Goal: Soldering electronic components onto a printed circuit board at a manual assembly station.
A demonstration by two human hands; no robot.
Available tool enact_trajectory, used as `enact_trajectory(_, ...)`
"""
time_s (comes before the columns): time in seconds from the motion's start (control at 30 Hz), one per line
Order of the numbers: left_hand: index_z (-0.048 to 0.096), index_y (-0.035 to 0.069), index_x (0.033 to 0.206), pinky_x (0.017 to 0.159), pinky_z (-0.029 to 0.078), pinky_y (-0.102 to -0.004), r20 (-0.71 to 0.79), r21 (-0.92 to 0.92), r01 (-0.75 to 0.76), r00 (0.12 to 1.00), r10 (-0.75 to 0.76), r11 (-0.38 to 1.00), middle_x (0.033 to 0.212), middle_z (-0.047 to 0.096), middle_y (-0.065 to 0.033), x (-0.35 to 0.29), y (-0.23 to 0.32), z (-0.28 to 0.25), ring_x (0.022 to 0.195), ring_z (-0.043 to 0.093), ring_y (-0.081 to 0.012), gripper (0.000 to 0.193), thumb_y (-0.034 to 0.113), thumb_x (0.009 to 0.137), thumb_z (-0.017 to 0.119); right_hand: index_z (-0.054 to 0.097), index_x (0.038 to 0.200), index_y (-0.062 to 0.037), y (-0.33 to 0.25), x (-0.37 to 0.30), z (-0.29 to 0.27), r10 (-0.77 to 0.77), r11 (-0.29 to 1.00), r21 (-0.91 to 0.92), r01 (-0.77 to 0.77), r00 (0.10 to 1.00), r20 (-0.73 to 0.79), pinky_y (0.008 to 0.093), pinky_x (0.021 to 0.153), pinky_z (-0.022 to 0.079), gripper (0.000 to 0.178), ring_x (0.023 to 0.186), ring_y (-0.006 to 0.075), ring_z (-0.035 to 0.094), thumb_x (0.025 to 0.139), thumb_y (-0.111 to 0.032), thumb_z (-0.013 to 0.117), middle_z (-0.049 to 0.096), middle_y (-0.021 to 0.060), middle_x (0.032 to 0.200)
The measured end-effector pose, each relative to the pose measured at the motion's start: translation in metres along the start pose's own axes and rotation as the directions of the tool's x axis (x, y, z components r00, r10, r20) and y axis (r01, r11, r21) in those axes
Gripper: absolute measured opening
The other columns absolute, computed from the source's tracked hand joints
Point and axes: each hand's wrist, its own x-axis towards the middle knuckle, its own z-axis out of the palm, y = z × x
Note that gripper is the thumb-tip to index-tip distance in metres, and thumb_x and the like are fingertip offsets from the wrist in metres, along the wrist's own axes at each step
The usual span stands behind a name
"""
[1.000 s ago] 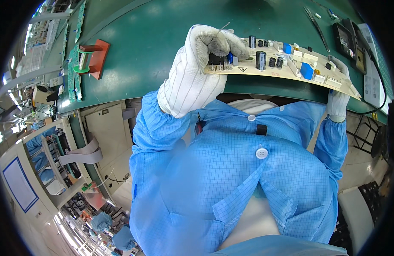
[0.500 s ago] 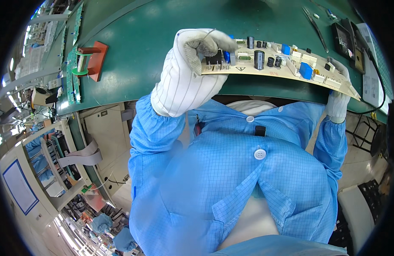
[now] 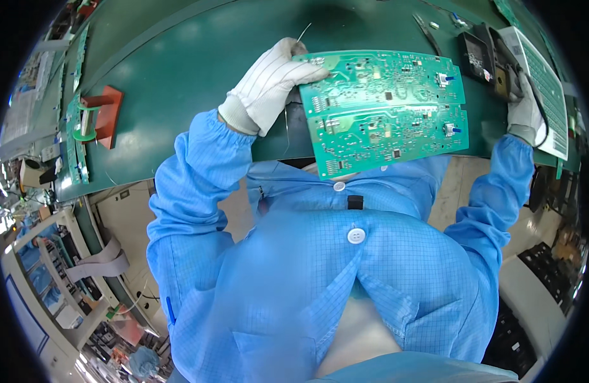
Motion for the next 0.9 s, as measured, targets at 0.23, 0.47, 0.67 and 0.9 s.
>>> enact_trajectory(0.23,0.062,0.011,0.128,0.086,0.057,-0.0373,0.135,-0.705,0.399,0.887,-0.441,0.586,0.112,0.054,-0.0181,-0.005,-0.003,0.015,0.1,0.06,-0.0345,0.038,0.009,0.09,0.06,0.068,0.105,0.0042,-0.072,-0.104,0.008,-0.418,0.906,-0.204,0.372,0.863,-0.282,0.0276,0.063,0.052,0.016,0.07,0.0144,0.063,0.092,-0.005,0.063,0.067,0.0106,0.093)
enact_trajectory(0.47,0.061,0.003,0.128,0.083,0.064,-0.0359,0.157,-0.582,0.395,0.912,-0.378,0.711,0.117,0.047,-0.0122,-0.002,0.0,0.011,0.104,0.063,-0.027,0.03,0.016,0.103,0.05,0.066,0.097,0.004,-0.067,-0.23,0.102,-0.571,0.821,0.265,0.506,0.734,0.367,0.0243,0.058,0.051,0.022,0.061,0.0138,0.062,0.078,0.011,0.057,0.068,0.0168,0.096)
enact_trajectory(0.67,0.062,0.005,0.128,0.079,0.065,-0.0347,0.08,-0.336,0.26,0.966,-0.248,0.905,0.116,0.047,-0.0137,0.001,-0.001,0.01,0.105,0.063,-0.026,0.031,0.02,0.104,0.05,0.066,0.099,0.0038,-0.079,-0.235,0.117,-0.509,0.859,0.233,0.455,0.717,0.476,0.0253,0.06,0.052,0.019,0.064,0.0135,0.064,0.081,0.008,0.06,0.069,0.0158,0.098)
enact_trajectory(0.9,0.061,0.007,0.129,0.079,0.065,-0.0343,0.324,-0.798,0.53,0.778,-0.539,0.286,0.115,0.047,-0.0142,0.002,0.007,0.008,0.104,0.063,-0.0259,0.03,0.019,0.104,0.048,0.065,0.103,0.004,-0.078,-0.234,0.119,-0.427,0.904,0.205,0.376,0.755,0.499,0.0246,0.059,0.052,0.018,0.065,0.0132,0.064,0.085,0.004,0.059,0.068,0.0153,0.096)
